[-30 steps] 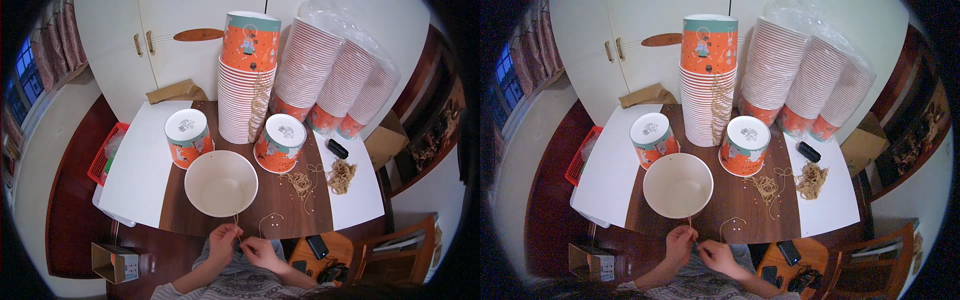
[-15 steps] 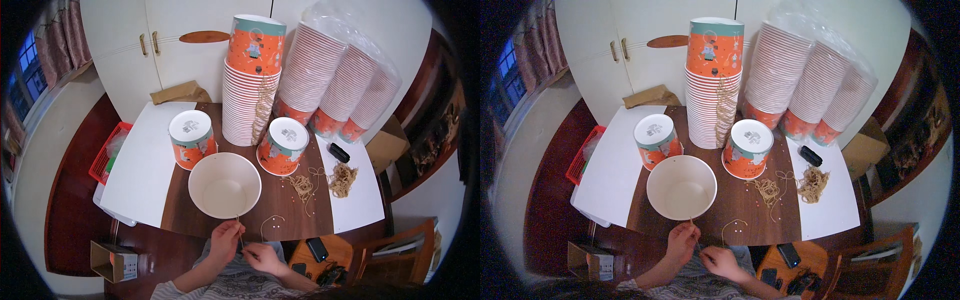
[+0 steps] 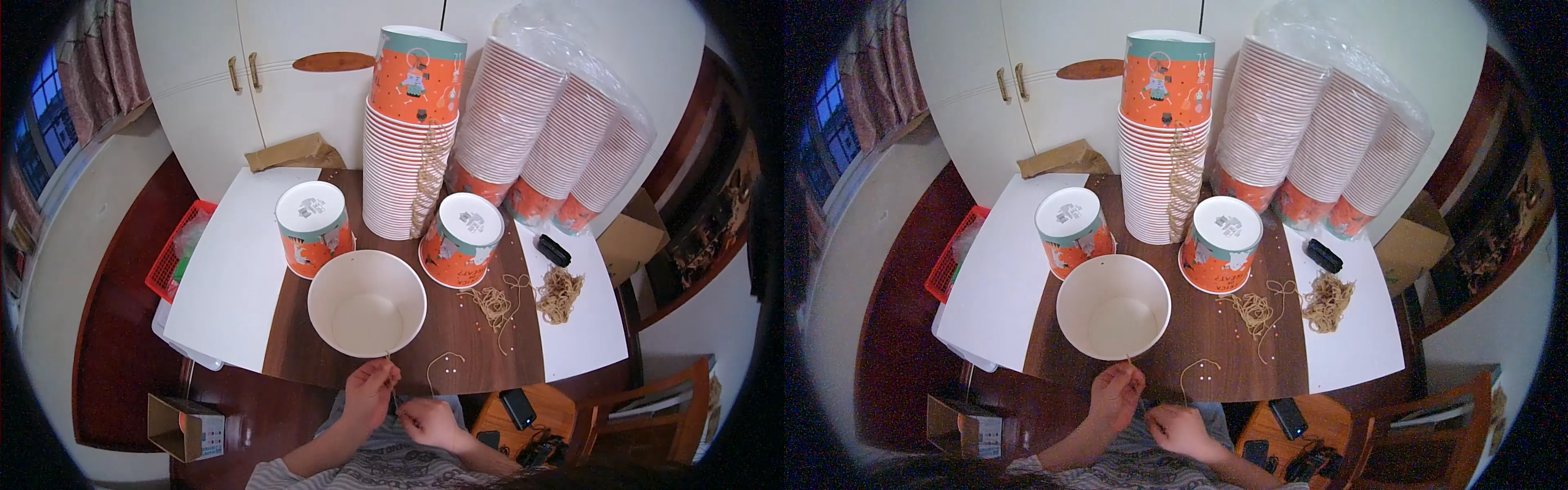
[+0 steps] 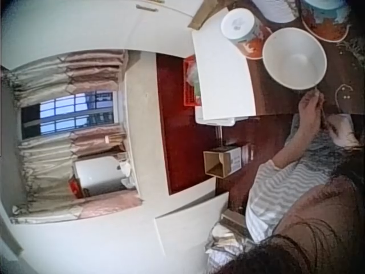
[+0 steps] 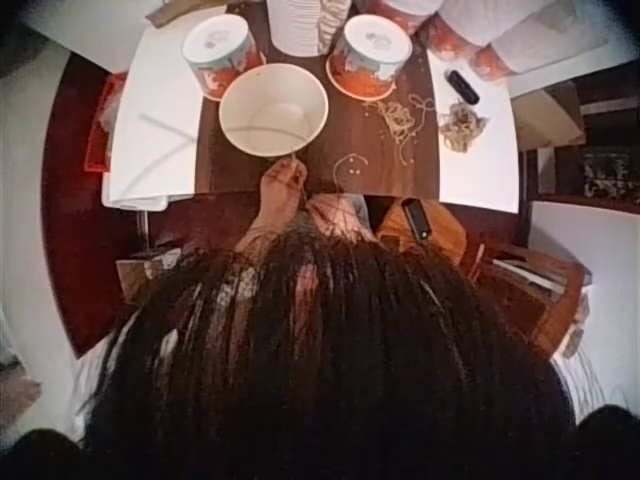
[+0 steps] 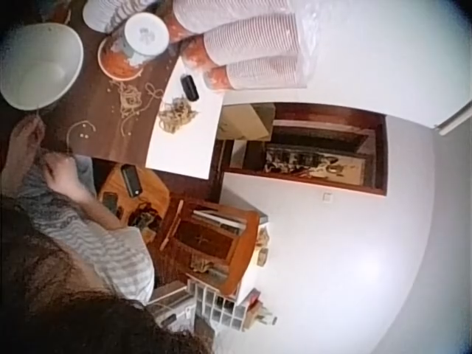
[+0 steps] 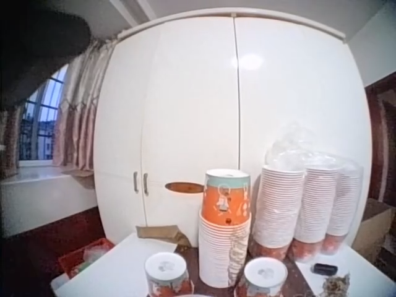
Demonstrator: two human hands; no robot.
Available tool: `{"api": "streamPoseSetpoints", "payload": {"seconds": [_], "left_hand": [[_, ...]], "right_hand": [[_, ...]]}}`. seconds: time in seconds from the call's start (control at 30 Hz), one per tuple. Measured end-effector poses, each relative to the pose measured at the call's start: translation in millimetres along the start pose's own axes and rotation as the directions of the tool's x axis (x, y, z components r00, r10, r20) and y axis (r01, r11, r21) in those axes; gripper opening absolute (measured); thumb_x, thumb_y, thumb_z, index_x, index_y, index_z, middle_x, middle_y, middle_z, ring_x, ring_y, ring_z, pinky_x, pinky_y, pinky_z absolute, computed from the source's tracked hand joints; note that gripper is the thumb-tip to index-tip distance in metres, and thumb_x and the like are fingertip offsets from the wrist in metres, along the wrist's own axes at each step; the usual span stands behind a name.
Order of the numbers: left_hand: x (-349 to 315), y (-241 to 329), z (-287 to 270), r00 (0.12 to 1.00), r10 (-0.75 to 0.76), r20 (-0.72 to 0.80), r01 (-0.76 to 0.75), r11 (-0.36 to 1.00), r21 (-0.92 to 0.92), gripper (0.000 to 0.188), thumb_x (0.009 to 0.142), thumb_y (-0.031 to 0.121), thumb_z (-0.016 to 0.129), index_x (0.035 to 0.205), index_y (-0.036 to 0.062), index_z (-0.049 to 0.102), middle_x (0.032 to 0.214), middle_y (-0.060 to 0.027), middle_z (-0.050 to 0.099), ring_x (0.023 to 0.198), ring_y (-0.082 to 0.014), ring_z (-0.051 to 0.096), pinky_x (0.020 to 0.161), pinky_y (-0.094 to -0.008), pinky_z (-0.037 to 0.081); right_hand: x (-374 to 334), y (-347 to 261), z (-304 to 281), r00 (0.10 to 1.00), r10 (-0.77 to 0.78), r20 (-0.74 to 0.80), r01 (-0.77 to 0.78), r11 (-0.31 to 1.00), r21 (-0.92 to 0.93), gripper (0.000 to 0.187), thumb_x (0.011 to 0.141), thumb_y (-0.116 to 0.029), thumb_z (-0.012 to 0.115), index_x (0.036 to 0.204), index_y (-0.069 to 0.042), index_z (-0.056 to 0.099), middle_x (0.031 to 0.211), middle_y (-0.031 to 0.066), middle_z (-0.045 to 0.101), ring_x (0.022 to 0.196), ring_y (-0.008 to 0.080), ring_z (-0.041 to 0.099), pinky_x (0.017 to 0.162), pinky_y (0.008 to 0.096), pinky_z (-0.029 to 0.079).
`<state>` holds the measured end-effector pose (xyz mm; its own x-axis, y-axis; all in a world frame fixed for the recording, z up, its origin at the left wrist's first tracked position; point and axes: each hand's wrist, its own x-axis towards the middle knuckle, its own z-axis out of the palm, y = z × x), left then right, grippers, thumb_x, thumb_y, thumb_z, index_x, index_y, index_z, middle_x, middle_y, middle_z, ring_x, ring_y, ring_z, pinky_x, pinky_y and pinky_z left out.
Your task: Sort and package large printed paper cups using rubber bands.
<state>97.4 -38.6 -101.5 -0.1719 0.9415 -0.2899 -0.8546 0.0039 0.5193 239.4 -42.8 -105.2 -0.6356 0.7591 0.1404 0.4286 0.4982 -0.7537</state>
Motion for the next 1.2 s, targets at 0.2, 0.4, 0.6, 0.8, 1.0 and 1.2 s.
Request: {"api": "streamPoseSetpoints", "payload": {"seconds": [0.2, 0.4, 0.6, 0.8, 1.0, 1.2], "left_hand": [[-1, 4, 11, 0.999, 0.013, -0.031, -0.015, 0.999, -0.049, 0.003, 0.08, 0.003, 0.051, 0.078, 0.0052, 0.052, 0.075, -0.0036, 0.053, 0.071, -0.0134, 0.05, 0.067, -0.026, 0.04], [0, 11, 11, 0.988, -0.126, -0.088, 0.114, 0.986, -0.121, 0.001, 0.08, 0.009, 0.053, 0.08, 0.0077, 0.054, 0.073, -0.0015, 0.055, 0.07, -0.0122, 0.051, 0.066, -0.0248, 0.04], [2, 15, 13, 0.976, -0.199, -0.092, 0.182, 0.969, -0.17, 0.004, 0.08, 0.011, 0.054, 0.081, 0.0092, 0.056, 0.071, 0.0001, 0.056, 0.069, -0.012, 0.051, 0.064, -0.0243, 0.04], [3, 16, 9, 0.981, -0.175, -0.084, 0.166, 0.981, -0.103, 0.005, 0.08, 0.012, 0.054, 0.082, 0.0083, 0.056, 0.073, -0.001, 0.057, 0.071, -0.0126, 0.052, 0.064, -0.0249, 0.04], [-1, 29, 2, 0.979, -0.183, -0.086, 0.194, 0.969, 0.153, 0.006, 0.079, 0.009, 0.052, 0.083, 0.0058, 0.054, 0.077, -0.0034, 0.057, 0.073, -0.0124, 0.053, 0.064, -0.0236, 0.04], [-2, 59, -26, 0.887, 0.457, 0.072, -0.411, 0.705, 0.578, 0.008, 0.075, -0.001, 0.052, 0.079, 0.0057, 0.049, 0.074, 0.0009, 0.048, 0.07, -0.0058, 0.045, 0.062, -0.0183, 0.037]], "right_hand": [[-9, 7, 11, 0.997, -0.057, 0.059, 0.062, 0.994, -0.087, 0.015, 0.07, -0.016, 0.052, 0.081, -0.006, 0.057, 0.071, 0.0104, 0.057, 0.063, 0.0266, 0.057, 0.053, 0.0358, 0.047], [-7, -1, 9, 0.993, -0.095, 0.067, 0.101, 0.991, -0.088, 0.012, 0.069, -0.017, 0.053, 0.077, -0.008, 0.054, 0.067, 0.0092, 0.055, 0.062, 0.026, 0.056, 0.051, 0.0367, 0.045], [-8, -8, 6, 0.989, -0.129, 0.077, 0.142, 0.969, -0.2, 0.007, 0.066, -0.012, 0.053, 0.07, -0.007, 0.055, 0.061, 0.0078, 0.053, 0.057, 0.0254, 0.054, 0.048, 0.0347, 0.043], [-10, -6, 9, 0.991, -0.135, 0.025, 0.137, 0.982, -0.13, 0.009, 0.069, -0.014, 0.053, 0.074, -0.008, 0.057, 0.066, 0.0082, 0.056, 0.06, 0.0253, 0.056, 0.049, 0.0337, 0.044], [-18, 11, -14, 0.979, -0.017, 0.203, 0.027, 0.998, -0.048, 0.023, 0.078, -0.029, 0.053, 0.083, -0.008, 0.059, 0.077, 0.0087, 0.059, 0.068, 0.0263, 0.058, 0.056, 0.0349, 0.047], [-32, 20, -96, 0.981, 0.188, 0.045, -0.193, 0.97, 0.149, 0.022, 0.073, -0.024, 0.063, 0.084, -0.005, 0.061, 0.075, 0.0092, 0.061, 0.064, 0.0199, 0.06, 0.056, 0.027, 0.046]]}}
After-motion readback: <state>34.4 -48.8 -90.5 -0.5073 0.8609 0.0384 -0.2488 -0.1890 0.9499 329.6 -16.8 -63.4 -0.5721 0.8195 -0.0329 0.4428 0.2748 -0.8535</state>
